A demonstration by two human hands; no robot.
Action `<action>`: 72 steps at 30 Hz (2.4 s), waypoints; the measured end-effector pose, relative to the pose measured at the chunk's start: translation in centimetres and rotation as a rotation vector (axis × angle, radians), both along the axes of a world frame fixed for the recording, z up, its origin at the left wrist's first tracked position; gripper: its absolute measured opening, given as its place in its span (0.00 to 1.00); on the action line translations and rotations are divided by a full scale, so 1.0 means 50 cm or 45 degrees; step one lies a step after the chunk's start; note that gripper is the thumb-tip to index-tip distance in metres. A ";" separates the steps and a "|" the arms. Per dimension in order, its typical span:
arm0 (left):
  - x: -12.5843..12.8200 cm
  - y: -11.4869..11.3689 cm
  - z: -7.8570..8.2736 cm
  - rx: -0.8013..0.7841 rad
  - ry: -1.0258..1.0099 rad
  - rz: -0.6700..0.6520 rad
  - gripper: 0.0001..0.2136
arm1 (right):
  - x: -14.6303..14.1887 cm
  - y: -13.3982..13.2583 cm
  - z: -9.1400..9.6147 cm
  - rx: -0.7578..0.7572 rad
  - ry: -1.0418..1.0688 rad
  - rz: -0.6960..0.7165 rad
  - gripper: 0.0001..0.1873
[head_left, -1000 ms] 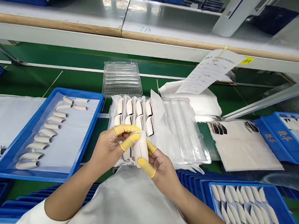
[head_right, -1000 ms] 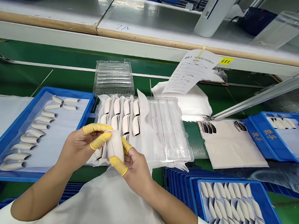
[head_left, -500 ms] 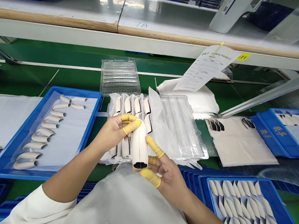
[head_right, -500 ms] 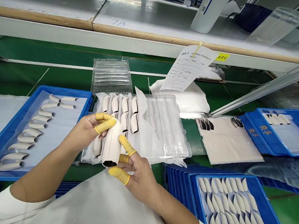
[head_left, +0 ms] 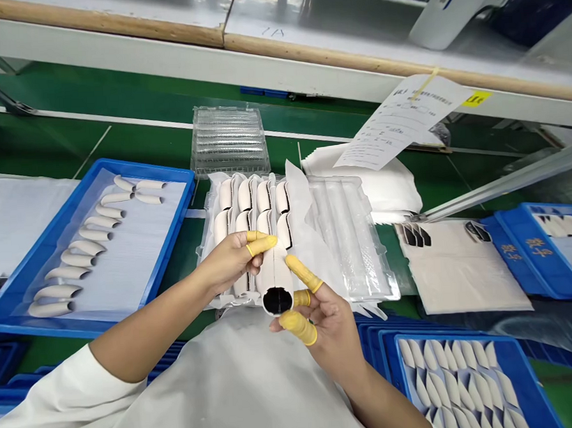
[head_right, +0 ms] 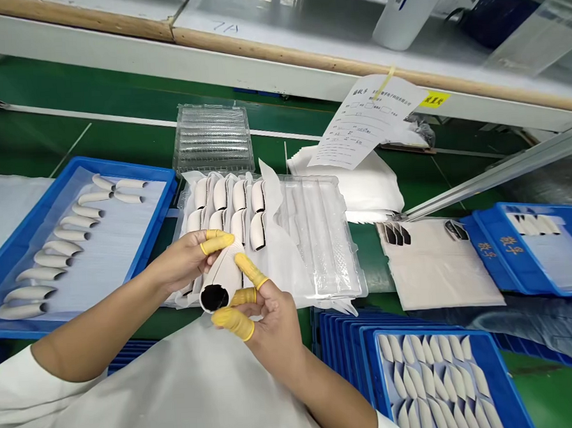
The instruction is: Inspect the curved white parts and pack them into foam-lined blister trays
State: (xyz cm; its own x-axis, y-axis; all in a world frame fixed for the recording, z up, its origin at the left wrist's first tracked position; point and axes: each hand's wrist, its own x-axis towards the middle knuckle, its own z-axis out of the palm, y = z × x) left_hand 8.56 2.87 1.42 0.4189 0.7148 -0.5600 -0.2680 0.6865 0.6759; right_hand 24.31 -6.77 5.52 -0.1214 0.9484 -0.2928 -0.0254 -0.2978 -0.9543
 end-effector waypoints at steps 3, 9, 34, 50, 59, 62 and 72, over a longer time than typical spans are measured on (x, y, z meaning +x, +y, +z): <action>0.000 -0.004 0.002 -0.003 -0.014 0.011 0.19 | 0.000 -0.002 -0.003 0.108 -0.046 0.007 0.39; -0.002 -0.010 0.021 0.023 -0.005 0.024 0.20 | -0.001 -0.006 -0.002 0.372 -0.136 0.017 0.34; 0.001 -0.042 0.022 0.310 -0.261 0.647 0.19 | -0.058 -0.010 -0.029 -0.496 0.864 0.088 0.26; 0.012 -0.050 0.022 0.121 -0.310 0.578 0.25 | -0.063 0.005 -0.013 -0.589 1.062 0.011 0.26; 0.007 -0.066 0.026 0.252 -0.378 0.562 0.17 | -0.050 -0.004 0.000 -0.471 0.942 0.037 0.32; 0.003 -0.068 0.021 0.335 -0.308 0.573 0.15 | -0.040 -0.004 -0.007 -0.416 0.804 -0.004 0.35; -0.029 -0.102 -0.002 0.615 -0.267 0.333 0.31 | -0.022 0.007 -0.032 -0.022 0.320 -0.095 0.34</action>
